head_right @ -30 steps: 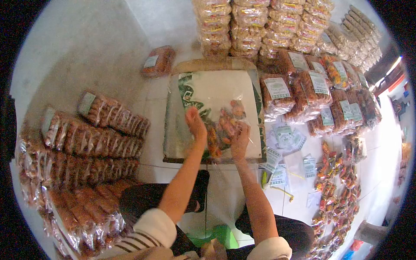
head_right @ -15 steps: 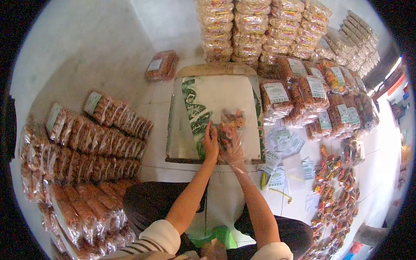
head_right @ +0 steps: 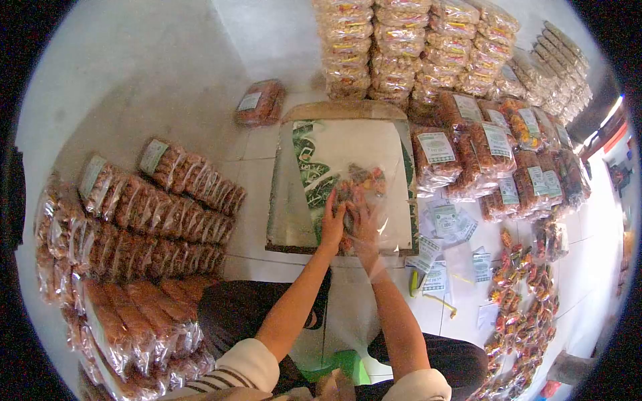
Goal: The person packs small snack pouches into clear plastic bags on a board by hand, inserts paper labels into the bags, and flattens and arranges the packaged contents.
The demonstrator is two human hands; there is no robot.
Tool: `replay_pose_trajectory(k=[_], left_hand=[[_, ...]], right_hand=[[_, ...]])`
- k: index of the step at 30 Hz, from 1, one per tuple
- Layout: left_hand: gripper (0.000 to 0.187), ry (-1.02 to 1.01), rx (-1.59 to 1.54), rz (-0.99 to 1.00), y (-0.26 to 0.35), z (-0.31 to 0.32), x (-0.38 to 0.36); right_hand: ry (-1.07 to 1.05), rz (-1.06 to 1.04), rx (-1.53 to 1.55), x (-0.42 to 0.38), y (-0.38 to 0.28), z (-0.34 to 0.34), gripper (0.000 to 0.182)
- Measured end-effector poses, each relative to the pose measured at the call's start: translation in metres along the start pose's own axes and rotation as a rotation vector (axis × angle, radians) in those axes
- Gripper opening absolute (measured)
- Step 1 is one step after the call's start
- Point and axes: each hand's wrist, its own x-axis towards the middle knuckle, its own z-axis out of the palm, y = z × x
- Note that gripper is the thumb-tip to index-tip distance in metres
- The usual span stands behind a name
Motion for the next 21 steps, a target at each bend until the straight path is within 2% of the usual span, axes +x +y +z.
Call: replay_pose_trajectory(k=[2, 3, 5, 6, 8, 11, 12, 13, 15, 16, 18, 20, 21], left_hand=[[0.053, 0.033, -0.09, -0.025, -0.003, 0.004, 0.002], [0.051, 0.071, -0.109, 0.007, -0.004, 0.005, 0.003], [0.049, 0.11, -0.134, 0.033, -0.005, 0.007, 0.004], [0.048, 0.093, -0.168, 0.017, -0.007, 0.007, 0.008], [0.047, 0.079, -0.202, 0.002, -0.011, 0.007, 0.011], [0.049, 0.046, -0.205, -0.011, 0.002, 0.004, 0.004], [0.051, 0.007, -0.196, -0.098, 0.015, 0.002, -0.002], [0.053, -0.031, -0.187, -0.184, 0.02, 0.001, -0.004], [0.054, -0.038, -0.179, -0.149, 0.017, -0.001, -0.007], [0.056, -0.048, -0.178, -0.116, 0.014, -0.002, -0.008], [0.056, -0.049, -0.196, -0.109, 0.008, -0.003, -0.004], [0.057, -0.054, -0.222, -0.106, 0.001, -0.004, 0.0], [0.057, -0.059, -0.297, -0.108, -0.001, -0.006, 0.002]], right_hand=[[-0.155, 0.165, 0.002, -0.009, 0.008, -0.01, 0.056], [-0.158, 0.168, -0.008, -0.017, 0.011, -0.015, 0.056], [-0.327, -0.02, 0.32, -0.034, 0.016, -0.025, 0.064], [-0.33, -0.02, 0.315, -0.036, 0.009, -0.028, 0.064], [-0.387, -0.16, -0.057, -0.038, -0.004, -0.033, 0.067], [-0.405, -0.242, 0.005, -0.041, 0.019, -0.022, 0.069], [-0.401, -0.243, 0.01, -0.037, 0.012, -0.02, 0.069], [-0.397, -0.136, 0.156, -0.03, 0.0, -0.016, 0.072], [-0.389, -0.03, 0.31, -0.019, -0.011, -0.002, 0.076], [-0.312, 0.26, 0.652, -0.015, -0.01, 0.008, 0.079], [-0.224, 0.553, 0.992, -0.007, 0.0, 0.021, 0.083], [-0.119, -0.248, -0.38, -0.003, 0.023, 0.027, 0.082], [-0.118, -0.247, -0.381, -0.004, 0.022, 0.024, 0.082]])
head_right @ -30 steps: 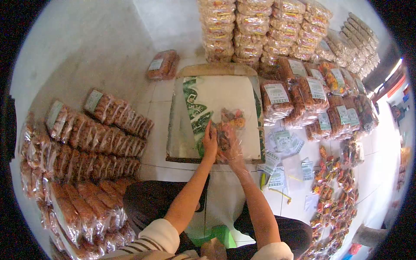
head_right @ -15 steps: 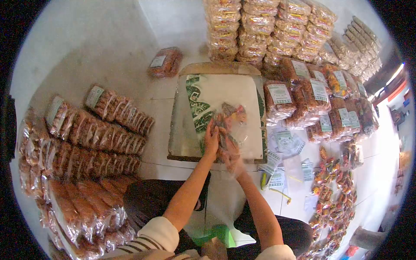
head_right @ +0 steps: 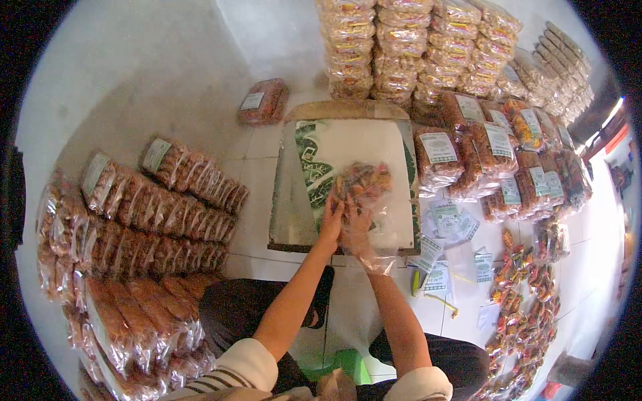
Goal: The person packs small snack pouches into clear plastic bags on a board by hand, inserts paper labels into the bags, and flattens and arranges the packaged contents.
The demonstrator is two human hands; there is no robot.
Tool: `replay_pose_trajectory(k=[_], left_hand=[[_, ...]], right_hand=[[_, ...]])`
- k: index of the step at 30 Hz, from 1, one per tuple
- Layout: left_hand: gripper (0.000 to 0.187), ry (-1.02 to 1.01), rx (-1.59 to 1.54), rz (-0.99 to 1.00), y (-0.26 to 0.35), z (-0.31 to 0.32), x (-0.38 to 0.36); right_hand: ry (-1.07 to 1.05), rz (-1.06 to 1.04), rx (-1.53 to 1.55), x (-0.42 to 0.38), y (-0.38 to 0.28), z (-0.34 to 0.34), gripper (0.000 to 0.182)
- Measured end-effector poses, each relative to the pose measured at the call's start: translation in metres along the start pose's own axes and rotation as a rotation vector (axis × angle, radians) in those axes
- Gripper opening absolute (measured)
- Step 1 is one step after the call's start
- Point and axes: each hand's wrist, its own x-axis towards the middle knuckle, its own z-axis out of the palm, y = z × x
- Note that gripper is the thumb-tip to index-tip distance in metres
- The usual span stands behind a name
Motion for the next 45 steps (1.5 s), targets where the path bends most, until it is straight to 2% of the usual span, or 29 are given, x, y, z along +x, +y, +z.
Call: replay_pose_trajectory(k=[2, 3, 4, 5, 9, 12, 13, 15, 17, 18, 19, 21, 23, 24, 26, 27, 29, 30, 32, 33, 35, 36, 38, 39, 41, 42, 44, 45], left_hand=[[0.057, -0.011, -0.085, 0.0, -0.004, 0.0, 0.003], [0.058, 0.027, -0.025, 0.007, 0.0, 0.002, 0.001], [0.058, 0.065, 0.037, 0.014, 0.002, 0.003, -0.001], [0.058, 0.064, 0.034, 0.01, 0.003, 0.004, -0.004], [0.06, 0.05, 0.2, 0.058, -0.003, 0.007, -0.006], [0.062, 0.077, 0.323, 0.138, -0.018, 0.004, -0.006], [0.061, 0.059, 0.386, 0.179, -0.02, 0.003, -0.006], [0.061, 0.036, 0.45, 0.22, -0.024, 0.001, -0.004], [0.059, 0.065, 0.375, 0.265, -0.03, 0.002, 0.003], [0.059, 0.057, 0.374, 0.265, -0.029, 0.004, 0.002], [0.059, 0.077, 0.358, 0.244, -0.025, 0.005, 0.001], [0.059, 0.093, 0.335, 0.219, -0.028, 0.006, 0.006], [0.059, 0.138, 0.436, 0.358, -0.041, 0.005, 0.011], [0.059, 0.131, 0.437, 0.353, -0.039, 0.008, 0.007], [0.058, 0.252, 0.517, 0.261, -0.024, 0.015, -0.004], [0.058, 0.249, 0.52, 0.266, -0.016, 0.016, -0.003], [0.055, 0.476, 0.858, 0.512, 0.001, 0.02, 0.008], [0.055, 0.471, 0.856, 0.516, 0.01, 0.022, 0.021], [0.052, 0.338, 1.082, 0.809, 0.028, 0.027, 0.051], [0.052, 0.328, 1.081, 0.809, 0.028, 0.028, 0.066], [0.05, 0.034, 1.262, 0.719, 0.024, 0.029, 0.096], [0.05, 0.027, 1.261, 0.722, 0.027, 0.029, 0.101], [0.051, -0.287, 1.261, 0.585, 0.031, 0.027, 0.109], [0.051, -0.29, 1.265, 0.587, 0.034, 0.028, 0.113], [0.047, -0.35, 1.217, 0.5, 0.034, 0.029, 0.117], [0.047, -0.35, 1.214, 0.491, 0.036, 0.029, 0.113], [0.04, -0.297, 1.122, 0.588, 0.041, 0.031, 0.103], [0.04, -0.296, 1.116, 0.58, 0.039, 0.033, 0.103]], right_hand=[[-0.038, 0.079, 0.17, -0.004, 0.002, -0.009, 0.077], [-0.042, 0.078, 0.165, -0.004, -0.001, -0.016, 0.077], [-0.054, 0.099, 0.288, -0.005, -0.007, -0.025, 0.072], [-0.065, 0.122, 0.411, -0.005, -0.011, -0.031, 0.067], [-0.109, 0.153, 0.578, 0.003, -0.006, -0.034, 0.062], [-0.142, 0.343, 0.642, 0.015, -0.004, -0.022, 0.06], [-0.066, 0.255, 0.432, 0.018, 0.004, -0.012, 0.06], [0.013, 0.171, 0.22, 0.018, 0.013, 0.001, 0.06], [0.027, 0.231, -0.013, 0.016, 0.015, 0.009, 0.057], [0.03, 0.235, -0.018, 0.009, 0.007, 0.001, 0.057], [0.113, 0.27, 0.266, -0.003, -0.008, -0.015, 0.052], [0.193, 0.3, 0.541, -0.022, -0.013, -0.027, 0.048], [0.266, 0.542, 0.47, -0.039, -0.009, -0.032, 0.037], [0.269, 0.55, 0.466, -0.041, -0.006, -0.03, 0.037], [0.584, 0.483, 0.394, -0.032, -0.003, -0.021, 0.035], [0.589, 0.483, 0.396, -0.026, -0.006, -0.026, 0.035], [0.475, 0.673, 0.833, -0.015, -0.011, -0.038, 0.028], [0.481, 0.672, 0.83, -0.013, -0.007, -0.035, 0.028], [0.57, 0.391, 0.511, -0.014, 0.005, -0.024, 0.025], [0.575, 0.398, 0.506, -0.014, 0.009, -0.023, 0.025], [0.545, 0.442, 0.193, -0.011, 0.015, -0.019, 0.023], [0.549, 0.446, 0.189, -0.008, 0.018, -0.015, 0.023], [0.615, 0.662, 0.725, -0.002, 0.024, -0.006, 0.028], [0.619, 0.663, 0.727, 0.002, 0.027, -0.006, 0.028], [0.441, 0.49, 0.188, 0.007, 0.034, -0.01, 0.031], [0.433, 0.493, 0.187, 0.009, 0.034, -0.01, 0.031], [0.603, 0.512, 0.454, 0.014, 0.032, -0.014, 0.032], [0.595, 0.515, 0.449, 0.019, 0.027, -0.019, 0.032]])
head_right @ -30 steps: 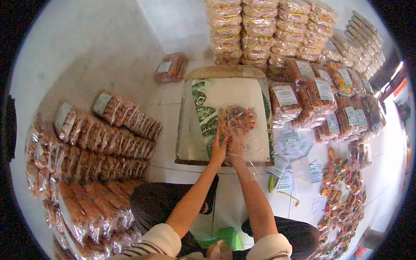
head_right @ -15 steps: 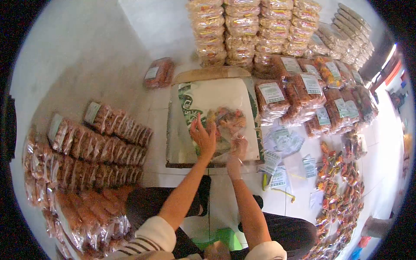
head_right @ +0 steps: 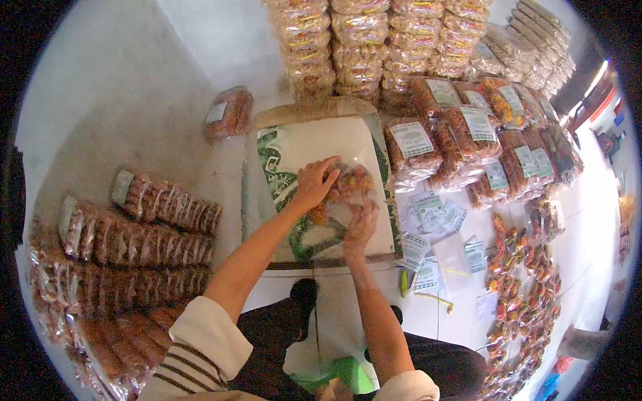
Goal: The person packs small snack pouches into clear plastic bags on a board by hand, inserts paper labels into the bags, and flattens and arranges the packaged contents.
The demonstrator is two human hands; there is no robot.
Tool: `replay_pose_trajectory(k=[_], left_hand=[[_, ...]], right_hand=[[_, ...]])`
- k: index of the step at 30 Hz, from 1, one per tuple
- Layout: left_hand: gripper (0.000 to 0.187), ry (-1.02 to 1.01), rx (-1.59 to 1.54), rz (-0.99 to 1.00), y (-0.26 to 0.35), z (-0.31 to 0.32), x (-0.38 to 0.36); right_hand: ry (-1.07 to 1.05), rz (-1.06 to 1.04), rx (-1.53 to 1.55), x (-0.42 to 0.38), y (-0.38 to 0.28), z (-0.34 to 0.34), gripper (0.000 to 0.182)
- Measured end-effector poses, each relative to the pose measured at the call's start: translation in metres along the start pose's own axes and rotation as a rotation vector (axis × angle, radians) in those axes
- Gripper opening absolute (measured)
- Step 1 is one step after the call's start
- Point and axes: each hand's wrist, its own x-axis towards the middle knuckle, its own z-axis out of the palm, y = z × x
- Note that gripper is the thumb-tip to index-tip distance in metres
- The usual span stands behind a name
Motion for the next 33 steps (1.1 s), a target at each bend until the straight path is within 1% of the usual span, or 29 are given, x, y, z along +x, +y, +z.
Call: replay_pose_trajectory(k=[2, 3, 5, 9, 11, 12, 13, 15, 17, 18, 20, 21, 23, 24, 26, 27, 29, 30, 32, 33], left_hand=[[0.033, 0.021, 0.059, -0.014, 0.001, 0.005, 0.004], [0.033, 0.02, 0.058, -0.019, 0.001, 0.008, 0.005], [0.03, 0.031, 0.074, 0.022, 0.001, 0.011, 0.008], [0.029, -0.033, 0.017, -0.007, 0.005, 0.005, 0.009], [0.03, -0.035, -0.025, 0.013, 0.004, 0.005, 0.009], [0.03, -0.031, -0.027, 0.012, 0.006, 0.005, 0.009], [0.03, -0.043, 0.003, 0.005, 0.008, 0.005, 0.009], [0.031, -0.054, 0.034, -0.002, 0.013, 0.005, 0.005], [0.037, 0.172, 0.22, 0.058, 0.02, 0.009, -0.003], [0.037, 0.171, 0.219, 0.058, 0.026, 0.007, -0.005], [0.048, 0.299, 0.119, 0.242, 0.037, 0.002, -0.006], [0.048, 0.299, 0.118, 0.241, 0.041, 0.007, -0.009], [0.059, 0.131, 0.208, 0.402, 0.049, 0.016, -0.016], [0.059, 0.127, 0.21, 0.404, 0.048, 0.02, -0.019], [0.066, 0.115, 0.349, 0.419, 0.046, 0.029, -0.021], [0.066, 0.112, 0.348, 0.423, 0.048, 0.03, -0.02], [0.066, 0.106, 0.35, 0.401, 0.052, 0.03, -0.02], [0.066, 0.104, 0.35, 0.4, 0.052, 0.031, -0.02], [0.067, 0.098, 0.392, 0.418, 0.053, 0.031, -0.02], [0.067, 0.097, 0.394, 0.422, 0.052, 0.032, -0.019]], right_hand=[[0.11, -0.03, 0.063, 0.005, -0.017, 0.004, 0.033], [0.106, -0.028, 0.061, 0.007, -0.016, 0.004, 0.033], [0.031, -0.064, -0.277, 0.012, -0.015, 0.005, 0.029], [0.069, -0.115, -0.355, 0.022, -0.01, 0.008, 0.025], [0.087, -0.097, -0.295, 0.024, -0.01, 0.009, 0.017], [0.085, -0.101, -0.294, 0.024, -0.003, 0.01, 0.017], [0.082, -0.037, -0.121, 0.025, 0.005, 0.012, 0.015], [0.078, 0.027, 0.056, 0.024, 0.015, 0.01, 0.013], [0.063, 0.006, -0.371, 0.023, 0.017, 0.006, 0.022], [0.063, 0.007, -0.372, 0.025, 0.011, 0.004, 0.022], [0.159, -0.268, -0.459, 0.031, -0.001, 0.003, 0.019], [0.158, -0.268, -0.46, 0.031, -0.001, 0.003, 0.019], [0.103, -0.123, -0.273, 0.027, 0.0, 0.004, 0.019], [0.106, -0.119, -0.271, 0.025, 0.0, 0.002, 0.019], [0.048, -0.103, -0.262, 0.026, 0.002, -0.005, 0.019], [0.052, -0.101, -0.263, 0.027, 0.01, -0.005, 0.019], [0.09, 0.1, 0.108, 0.028, 0.026, -0.003, 0.02], [0.089, 0.102, 0.108, 0.028, 0.027, -0.005, 0.02], [0.051, 0.129, -0.014, 0.027, 0.028, -0.007, 0.022], [0.055, 0.13, -0.012, 0.024, 0.021, -0.008, 0.022]])
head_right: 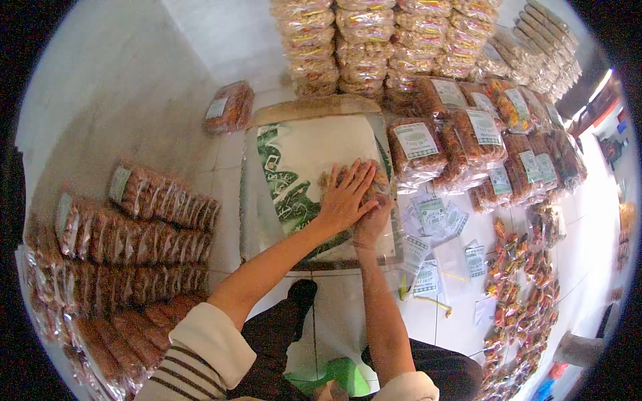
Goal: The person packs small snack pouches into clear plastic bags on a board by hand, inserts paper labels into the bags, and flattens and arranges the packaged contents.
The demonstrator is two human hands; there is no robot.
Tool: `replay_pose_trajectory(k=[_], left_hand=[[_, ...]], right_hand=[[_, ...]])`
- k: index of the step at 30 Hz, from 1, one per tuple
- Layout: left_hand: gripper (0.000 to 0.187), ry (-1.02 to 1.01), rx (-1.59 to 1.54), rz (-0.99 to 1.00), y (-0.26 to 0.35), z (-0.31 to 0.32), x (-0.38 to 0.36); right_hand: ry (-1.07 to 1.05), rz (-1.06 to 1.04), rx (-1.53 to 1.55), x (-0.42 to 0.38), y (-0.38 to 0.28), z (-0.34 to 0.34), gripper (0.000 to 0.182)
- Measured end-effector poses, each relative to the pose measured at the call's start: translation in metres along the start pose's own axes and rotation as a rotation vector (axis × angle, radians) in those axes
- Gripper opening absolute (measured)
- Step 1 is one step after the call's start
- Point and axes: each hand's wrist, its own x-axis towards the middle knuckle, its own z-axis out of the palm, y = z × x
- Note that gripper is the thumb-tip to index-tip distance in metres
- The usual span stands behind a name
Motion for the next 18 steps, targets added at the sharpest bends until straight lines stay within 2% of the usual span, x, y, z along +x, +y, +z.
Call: replay_pose_trajectory(k=[2, 6, 8, 9, 11, 12, 13, 15, 17, 18], left_hand=[[0.067, 0.002, -0.012, -0.005, 0.0, 0.006, 0.0], [0.065, -0.007, 0.006, 0.005, 0.0, 0.002, 0.001], [0.061, -0.006, 0.029, 0.05, 0.0, 0.0, 0.001], [0.061, -0.004, 0.03, 0.052, -0.001, 0.001, 0.001], [0.056, 0.001, 0.011, 0.072, -0.003, 0.007, 0.004], [0.056, 0.005, 0.011, 0.076, -0.003, 0.005, 0.007], [0.056, -0.03, -0.06, 0.033, -0.003, 0.003, 0.01], [0.056, -0.068, -0.132, -0.008, -0.006, 0.001, 0.016], [0.054, 0.02, 0.047, 0.091, -0.008, 0.0, 0.019], [0.054, 0.018, 0.046, 0.092, -0.008, 0.003, 0.018]], right_hand=[[0.099, 0.02, 0.222, -0.009, -0.018, -0.003, 0.034], [0.013, 0.043, 0.202, -0.007, 0.001, -0.004, 0.042], [-0.101, -0.37, -0.337, -0.001, 0.018, -0.003, 0.047], [-0.1, -0.372, -0.337, 0.002, 0.01, -0.001, 0.047], [-0.154, 0.442, 1.294, 0.012, -0.018, 0.004, 0.04], [-0.154, 0.436, 1.294, 0.011, -0.013, 0.003, 0.04], [-0.182, 0.297, 0.942, 0.007, -0.008, 0.002, 0.04], [-0.2, 0.16, 0.588, -0.004, -0.004, -0.006, 0.04], [-0.101, -0.263, -0.162, -0.016, -0.004, -0.014, 0.039], [-0.1, -0.261, -0.162, -0.015, -0.009, -0.016, 0.039]])
